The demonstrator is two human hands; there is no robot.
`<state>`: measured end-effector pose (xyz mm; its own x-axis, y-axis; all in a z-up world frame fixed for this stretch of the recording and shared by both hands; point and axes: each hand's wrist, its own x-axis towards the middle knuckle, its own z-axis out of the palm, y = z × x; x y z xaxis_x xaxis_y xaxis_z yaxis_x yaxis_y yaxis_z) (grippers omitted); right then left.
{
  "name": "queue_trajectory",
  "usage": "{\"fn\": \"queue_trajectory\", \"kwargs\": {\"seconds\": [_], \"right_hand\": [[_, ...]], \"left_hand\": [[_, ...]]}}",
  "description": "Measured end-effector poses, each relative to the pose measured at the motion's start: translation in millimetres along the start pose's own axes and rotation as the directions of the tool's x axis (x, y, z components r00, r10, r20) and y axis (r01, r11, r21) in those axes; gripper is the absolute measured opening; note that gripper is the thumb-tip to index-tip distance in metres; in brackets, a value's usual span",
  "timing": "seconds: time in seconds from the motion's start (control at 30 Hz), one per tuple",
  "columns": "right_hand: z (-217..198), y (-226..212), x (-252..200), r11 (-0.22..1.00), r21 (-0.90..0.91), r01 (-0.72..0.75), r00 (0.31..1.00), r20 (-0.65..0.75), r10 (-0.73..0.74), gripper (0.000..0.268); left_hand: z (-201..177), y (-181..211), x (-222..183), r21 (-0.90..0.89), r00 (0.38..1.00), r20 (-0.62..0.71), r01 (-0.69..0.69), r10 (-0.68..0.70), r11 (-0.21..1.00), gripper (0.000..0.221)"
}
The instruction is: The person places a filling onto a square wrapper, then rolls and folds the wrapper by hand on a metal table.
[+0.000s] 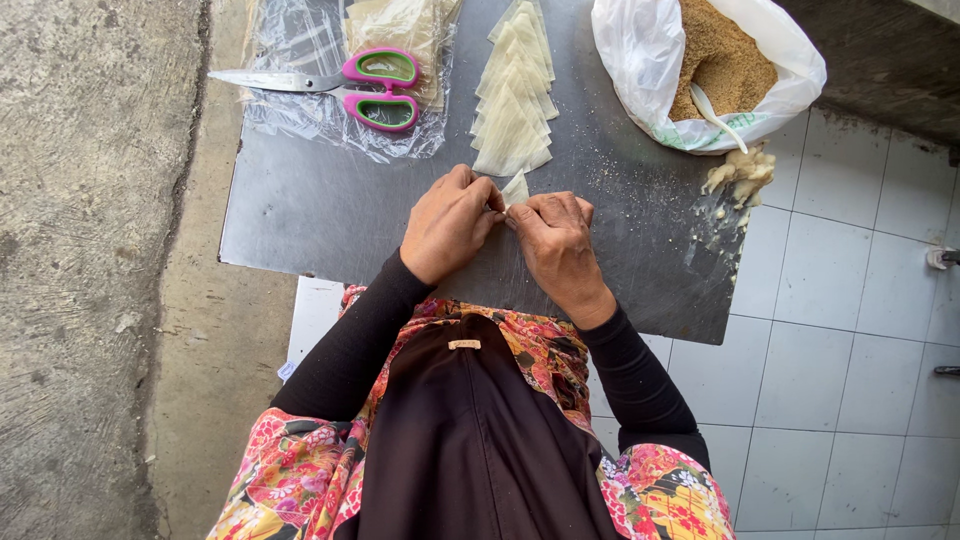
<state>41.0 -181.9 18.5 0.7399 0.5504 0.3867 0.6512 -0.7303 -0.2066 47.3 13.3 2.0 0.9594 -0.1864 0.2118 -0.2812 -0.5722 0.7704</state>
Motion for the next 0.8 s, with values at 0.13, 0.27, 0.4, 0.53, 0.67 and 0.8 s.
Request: {"fn": "queue_trajectory", "kwargs": {"seconds": [0.13,0.27,0.4,0.53,0.67,0.8], "right_hand": [[-2.4,-1.1,1.4,1.0,0.005,0.031,1.0,0.002,-0.031,0.022],[-4.2,-2.6,4.8,1.0,-0.017,0.012,1.0,0.011,-0.012,0.019],[-1.0,-3.0,8.0,0.998,-0.017,-0.06,0.998,0.01,0.06,0.016],[-2.3,-2.8,10.3,0.997,0.043,-0.064,0.998,-0.007,0.064,0.013],[-5.6,-0.5,9.1,0.999,0.027,-0.022,1.0,0.009,0.022,0.018],[-3.9,2.0,11.4,0.999,0.003,-0.035,0.999,0.027,0.035,0.014]], "left_hand": [[5.3,-2.6,-0.7,0.06,0.999,-0.024,-0.032,0.033,0.998,0.014],[1.2,-6.2,-3.6,0.018,0.994,-0.017,-0.107,0.107,0.994,0.015],[0.7,-12.0,-1.4,-0.015,0.991,-0.009,-0.13,0.13,0.991,0.015],[6.3,-10.7,-1.2,-0.01,0.998,-0.043,-0.046,0.045,0.999,0.012],[7.2,-7.7,3.2,-0.017,0.999,-0.036,0.015,-0.015,1.0,0.011],[0.6,-3.7,6.1,-0.035,0.999,-0.032,0.034,-0.035,0.999,0.013]]}}
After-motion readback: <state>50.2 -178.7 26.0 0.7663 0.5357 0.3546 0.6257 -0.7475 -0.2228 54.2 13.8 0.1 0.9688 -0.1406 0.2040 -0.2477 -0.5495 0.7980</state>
